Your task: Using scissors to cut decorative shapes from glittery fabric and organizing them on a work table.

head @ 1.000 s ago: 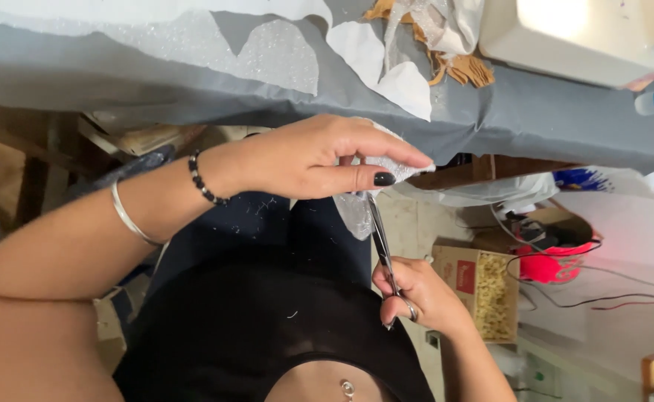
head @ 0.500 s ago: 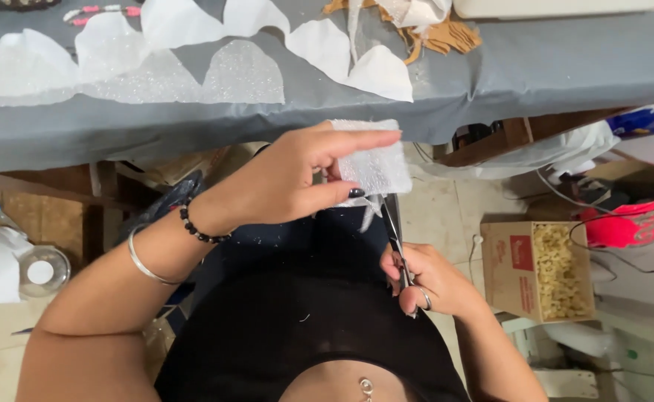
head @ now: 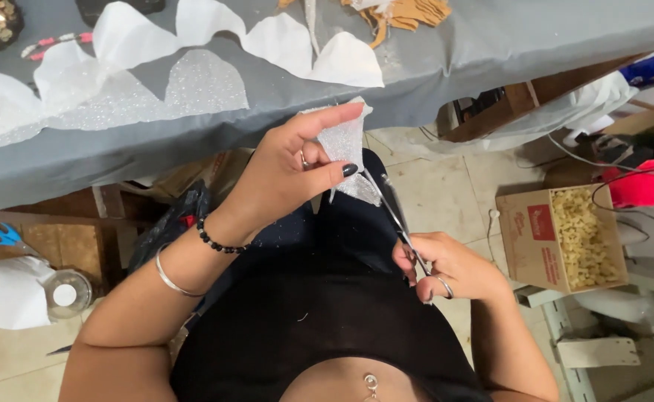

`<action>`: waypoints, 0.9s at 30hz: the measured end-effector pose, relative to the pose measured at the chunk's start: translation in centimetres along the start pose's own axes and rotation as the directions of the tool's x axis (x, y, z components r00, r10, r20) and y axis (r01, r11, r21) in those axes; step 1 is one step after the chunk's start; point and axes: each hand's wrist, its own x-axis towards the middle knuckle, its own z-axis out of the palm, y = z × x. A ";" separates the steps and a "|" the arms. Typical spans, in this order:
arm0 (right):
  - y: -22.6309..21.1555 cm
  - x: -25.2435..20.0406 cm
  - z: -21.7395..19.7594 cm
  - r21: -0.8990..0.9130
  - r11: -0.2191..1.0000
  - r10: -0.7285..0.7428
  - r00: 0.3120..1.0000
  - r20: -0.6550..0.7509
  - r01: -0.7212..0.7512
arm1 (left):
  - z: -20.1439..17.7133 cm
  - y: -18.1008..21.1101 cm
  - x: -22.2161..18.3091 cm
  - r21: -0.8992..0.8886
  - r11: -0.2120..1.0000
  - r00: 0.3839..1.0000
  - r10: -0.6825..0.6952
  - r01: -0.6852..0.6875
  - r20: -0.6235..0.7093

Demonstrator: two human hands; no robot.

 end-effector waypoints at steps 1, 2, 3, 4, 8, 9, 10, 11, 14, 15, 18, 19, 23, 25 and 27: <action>0.0 -0.1 0.1 0.005 1.000 0.002 1.000 -0.009 -0.002 | 0.3 -0.4 0.1 0.002 1.000 1.000 -0.003 0.003 0.010; 0.0 -0.2 0.1 0.010 1.000 0.020 1.000 -0.017 -0.019 | 0.6 -0.7 0.1 0.058 0.998 1.000 -0.002 0.001 0.002; -0.1 -0.3 0.3 0.017 0.999 0.038 0.999 -0.027 -0.038 | 1.0 -1.1 0.2 0.115 0.993 1.000 -0.001 0.001 -0.002; 0.1 -0.3 0.4 0.024 0.999 0.042 0.998 -0.038 -0.041 | 1.4 -1.1 0.3 0.117 0.993 1.000 -0.005 0.003 0.012; 0.6 -0.4 0.6 0.002 1.000 0.022 0.997 -0.078 -0.022 | 2.6 -1.1 0.6 0.091 0.996 0.999 0.006 -0.009 0.040; 0.7 -0.5 0.7 0.003 1.000 -0.011 0.997 -0.074 0.011 | 2.8 -1.1 0.6 0.058 0.998 1.000 0.010 -0.011 0.028; 0.9 -0.8 0.7 0.006 1.000 -0.011 0.997 -0.082 0.012 | 2.8 -1.2 0.7 0.061 0.998 0.999 0.008 -0.010 0.035; 1.1 -1.0 0.7 0.024 1.000 0.009 0.997 -0.075 -0.008 | 2.8 -1.3 0.9 0.048 0.997 0.998 0.052 -0.053 0.023; 1.4 -1.4 0.8 0.047 0.998 0.047 0.996 -0.075 -0.043 | 3.0 -1.3 1.2 0.086 0.992 0.995 0.093 -0.094 0.018; 1.5 -1.5 0.8 0.050 0.997 0.064 0.995 -0.076 -0.061 | 3.1 -1.2 1.2 0.134 0.986 0.996 0.092 -0.094 0.021; 1.6 -1.5 0.9 0.074 0.995 0.068 0.994 -0.087 -0.062 | 3.7 -1.7 1.4 0.126 0.988 0.995 0.088 -0.093 0.042; 1.4 -1.4 0.9 0.075 0.995 0.069 0.993 -0.091 -0.062 | 3.9 -1.7 1.4 0.127 0.988 0.995 0.088 -0.093 0.046; 1.2 -0.9 1.4 0.112 0.993 0.039 0.986 -0.165 -0.021 | 4.9 -1.7 1.3 0.072 0.997 0.999 0.023 -0.026 0.033; 1.1 -0.6 2.0 0.085 0.996 0.049 0.977 -0.206 -0.032 | 5.4 -1.8 1.1 0.035 0.999 0.999 0.002 -0.003 0.035; 0.5 0.1 2.5 0.093 0.996 0.043 0.953 -0.299 -0.015 | 5.8 -1.9 1.1 0.063 0.998 1.000 -0.022 0.022 0.012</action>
